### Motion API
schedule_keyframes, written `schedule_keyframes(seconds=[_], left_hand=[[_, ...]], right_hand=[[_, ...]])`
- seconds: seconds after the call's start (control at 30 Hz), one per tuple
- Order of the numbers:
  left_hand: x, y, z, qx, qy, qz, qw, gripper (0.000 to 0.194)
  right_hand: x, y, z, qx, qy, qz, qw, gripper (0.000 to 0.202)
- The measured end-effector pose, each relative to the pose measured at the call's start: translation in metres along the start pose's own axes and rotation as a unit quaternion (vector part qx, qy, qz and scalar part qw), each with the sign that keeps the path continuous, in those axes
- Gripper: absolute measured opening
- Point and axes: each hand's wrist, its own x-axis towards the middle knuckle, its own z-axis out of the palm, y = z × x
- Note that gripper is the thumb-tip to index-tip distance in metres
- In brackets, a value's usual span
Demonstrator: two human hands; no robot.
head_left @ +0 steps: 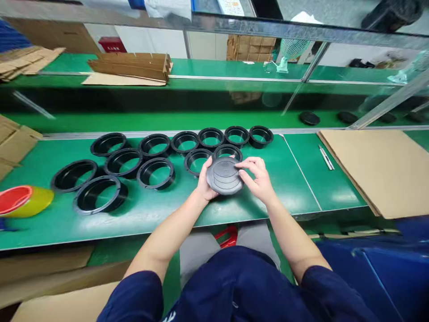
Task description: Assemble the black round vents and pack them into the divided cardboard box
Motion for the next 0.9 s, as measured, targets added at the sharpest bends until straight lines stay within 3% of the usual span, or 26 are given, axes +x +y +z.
schedule_keyframes(seconds=[0.2,0.37,0.67,0.9], left_hand=[[0.003,-0.006,-0.007,0.017,0.017,-0.031,0.999,0.069],[0.003,-0.002,-0.014,0.072,0.019,-0.114,0.991,0.074],[0.004,-0.002,-0.013,0.046,-0.033,-0.126,0.99,0.081],[0.005,-0.002,-0.014,0.026,-0.006,-0.129,0.991,0.08]], right_hand=[[-0.004,0.01,0.012,-0.048,-0.029,0.011,0.998,0.04],[-0.004,0.016,0.014,-0.065,-0.044,-0.017,0.997,0.053],[-0.009,0.012,0.01,0.097,-0.007,0.084,0.992,0.057],[-0.015,0.015,0.012,0.132,-0.01,0.111,0.985,0.057]])
